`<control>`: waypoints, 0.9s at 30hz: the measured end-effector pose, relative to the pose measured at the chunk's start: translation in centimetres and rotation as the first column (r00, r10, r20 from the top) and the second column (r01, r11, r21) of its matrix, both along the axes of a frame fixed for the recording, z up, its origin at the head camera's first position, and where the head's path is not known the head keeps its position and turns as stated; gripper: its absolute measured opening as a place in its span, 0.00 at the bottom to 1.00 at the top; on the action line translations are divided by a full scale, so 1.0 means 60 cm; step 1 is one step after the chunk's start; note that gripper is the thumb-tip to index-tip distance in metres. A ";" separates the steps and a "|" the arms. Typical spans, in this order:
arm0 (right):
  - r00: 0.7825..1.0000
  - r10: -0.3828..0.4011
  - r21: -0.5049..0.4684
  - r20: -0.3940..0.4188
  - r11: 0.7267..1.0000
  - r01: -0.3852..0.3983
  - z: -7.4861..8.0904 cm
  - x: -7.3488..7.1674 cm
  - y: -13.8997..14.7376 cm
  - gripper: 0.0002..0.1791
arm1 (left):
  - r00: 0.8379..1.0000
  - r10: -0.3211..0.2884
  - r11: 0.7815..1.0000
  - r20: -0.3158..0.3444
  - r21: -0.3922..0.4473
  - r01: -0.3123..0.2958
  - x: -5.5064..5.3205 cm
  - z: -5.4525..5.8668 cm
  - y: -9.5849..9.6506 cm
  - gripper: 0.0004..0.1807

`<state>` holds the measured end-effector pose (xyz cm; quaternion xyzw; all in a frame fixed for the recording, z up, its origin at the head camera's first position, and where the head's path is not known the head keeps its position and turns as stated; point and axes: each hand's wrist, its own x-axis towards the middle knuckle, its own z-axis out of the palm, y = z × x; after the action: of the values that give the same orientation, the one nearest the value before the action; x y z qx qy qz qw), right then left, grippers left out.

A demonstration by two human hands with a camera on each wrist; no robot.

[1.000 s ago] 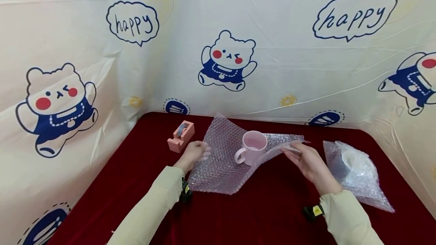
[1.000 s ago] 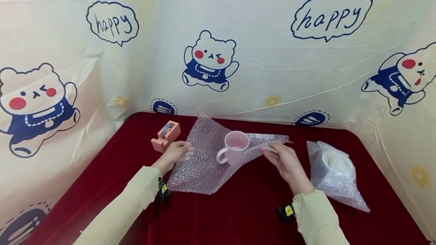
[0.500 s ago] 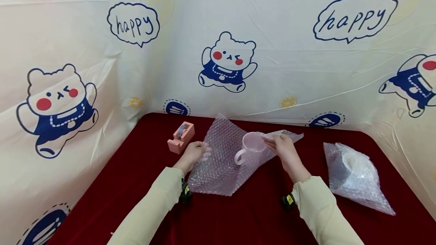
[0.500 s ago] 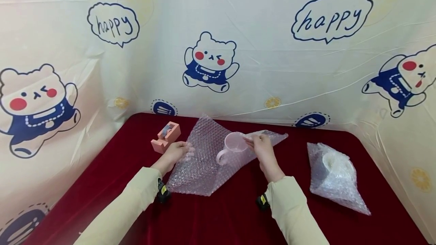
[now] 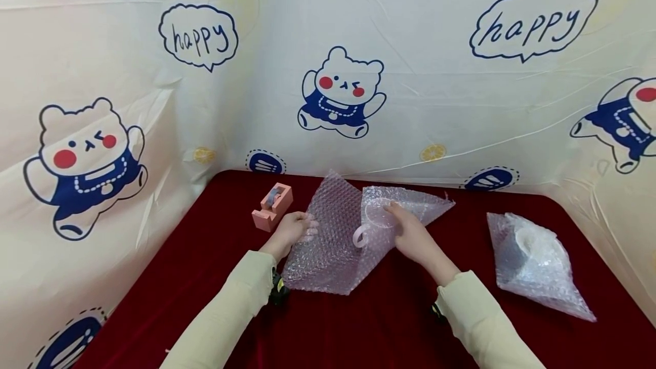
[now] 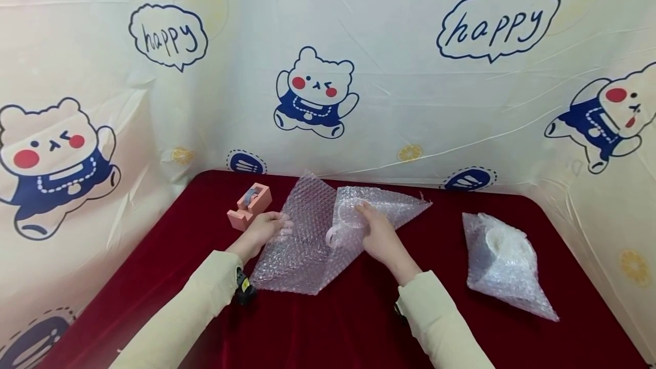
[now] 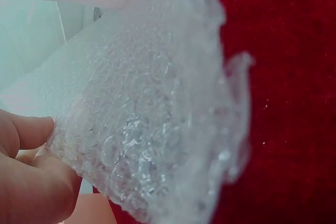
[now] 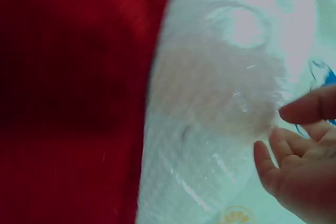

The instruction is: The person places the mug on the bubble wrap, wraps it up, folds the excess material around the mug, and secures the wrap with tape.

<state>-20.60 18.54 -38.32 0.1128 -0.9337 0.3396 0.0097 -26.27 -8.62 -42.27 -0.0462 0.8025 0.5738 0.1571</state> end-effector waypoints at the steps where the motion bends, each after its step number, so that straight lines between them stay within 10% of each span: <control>1: 0.998 0.025 0.080 -0.056 0.997 -0.020 -0.006 0.000 -0.002 0.40 | 1.000 -0.004 1.000 0.001 -0.002 0.004 0.000 0.001 0.000 0.21; 9: 0.935 0.159 0.430 -0.319 0.903 -0.007 -0.047 -0.005 -0.011 0.37 | 0.999 -0.039 0.999 0.019 0.017 0.039 -0.003 0.006 0.001 0.21; 19: 0.911 0.225 0.424 -0.345 0.904 -0.062 -0.054 -0.024 0.003 0.43 | 0.989 -0.124 0.992 0.079 -0.026 0.126 -0.015 0.024 -0.003 0.24; 27: 0.894 0.244 0.475 -0.376 0.879 -0.040 -0.051 -0.031 0.002 0.30 | 0.963 -0.232 0.967 0.134 -0.078 0.244 -0.030 0.050 -0.006 0.26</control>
<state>-22.44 18.66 -41.39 0.2531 -0.9508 0.0784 0.1606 -28.07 -8.98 -39.26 0.0079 0.8169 0.5085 0.2721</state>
